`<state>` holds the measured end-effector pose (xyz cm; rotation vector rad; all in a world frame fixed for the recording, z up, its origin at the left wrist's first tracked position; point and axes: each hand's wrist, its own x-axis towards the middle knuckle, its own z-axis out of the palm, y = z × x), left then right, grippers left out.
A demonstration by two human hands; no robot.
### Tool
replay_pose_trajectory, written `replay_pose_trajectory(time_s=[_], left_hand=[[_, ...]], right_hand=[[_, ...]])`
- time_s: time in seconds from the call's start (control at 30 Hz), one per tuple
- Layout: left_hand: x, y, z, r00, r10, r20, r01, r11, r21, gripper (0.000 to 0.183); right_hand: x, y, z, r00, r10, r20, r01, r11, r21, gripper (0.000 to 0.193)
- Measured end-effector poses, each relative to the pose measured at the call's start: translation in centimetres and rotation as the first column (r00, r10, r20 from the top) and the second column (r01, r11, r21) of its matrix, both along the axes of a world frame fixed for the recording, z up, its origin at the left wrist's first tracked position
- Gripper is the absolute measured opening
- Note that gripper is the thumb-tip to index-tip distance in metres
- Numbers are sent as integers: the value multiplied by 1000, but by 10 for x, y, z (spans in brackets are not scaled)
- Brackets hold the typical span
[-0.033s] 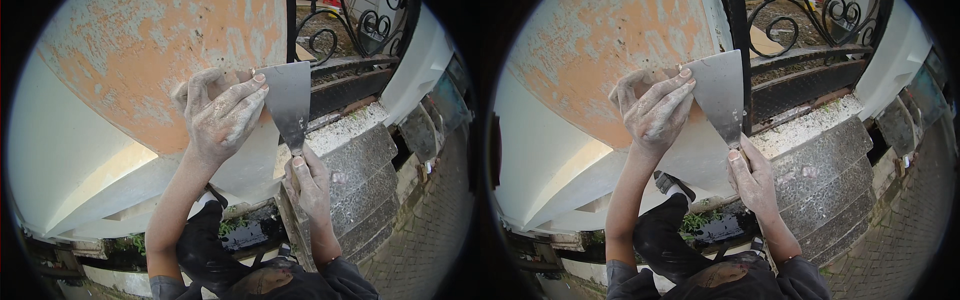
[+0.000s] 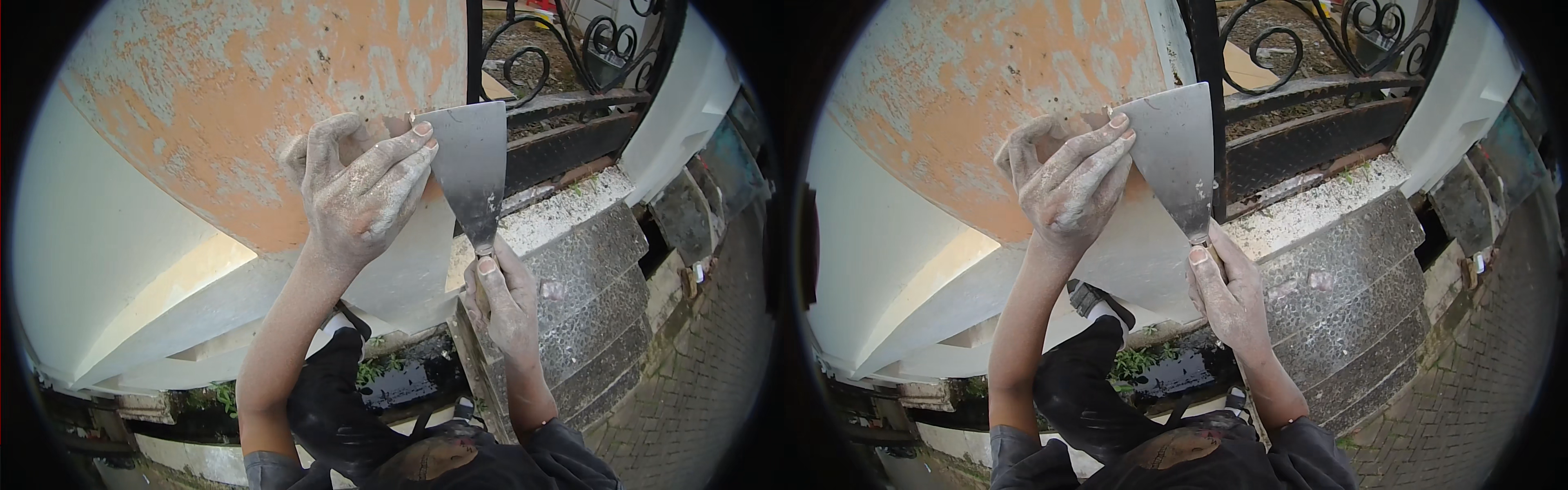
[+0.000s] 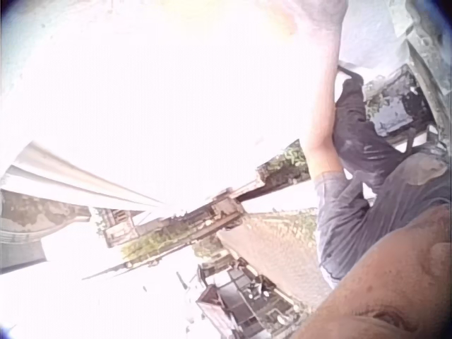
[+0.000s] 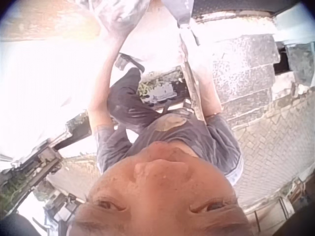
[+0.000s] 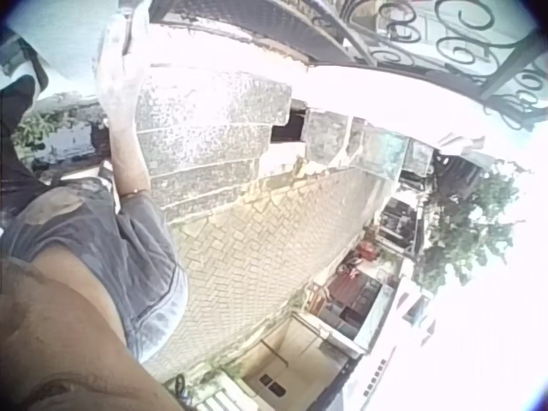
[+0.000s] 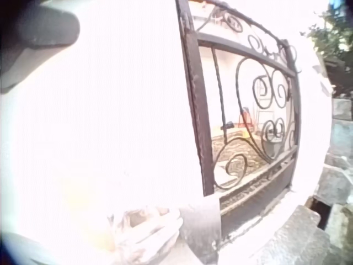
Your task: The person scrapes old paint or plaster from a wall using a putty knife.
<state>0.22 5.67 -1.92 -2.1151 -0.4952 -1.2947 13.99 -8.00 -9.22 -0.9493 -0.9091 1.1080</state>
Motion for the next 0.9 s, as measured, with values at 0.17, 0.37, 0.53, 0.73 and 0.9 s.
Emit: replay_pose_trajectory(time_s=[0.17, 0.37, 0.53, 0.73, 0.9], left_hand=[[-2, 5, -13, 999, -31, -11, 31, 999, -21, 23], [-1, 4, -16, 999, -37, -3, 37, 999, -11, 23], [0, 2, -1, 1000, 6, 12, -6, 1000, 22, 21], [0, 10, 6, 999, -28, 34, 27, 999, 21, 19], [-1, 5, -8, 1000, 6, 15, -6, 999, 36, 19]], right_hand=[[0, 2, -2, 999, -2, -36, 1, 1000, -20, 37], [0, 4, -7, 1000, -17, 2, 17, 1000, 11, 39], [1, 11, 12, 1000, -9, 15, 8, 999, 45, 39], [0, 13, 15, 1000, -6, -1, 6, 999, 41, 40], [1, 8, 6, 1000, 10, -26, -8, 999, 44, 41]])
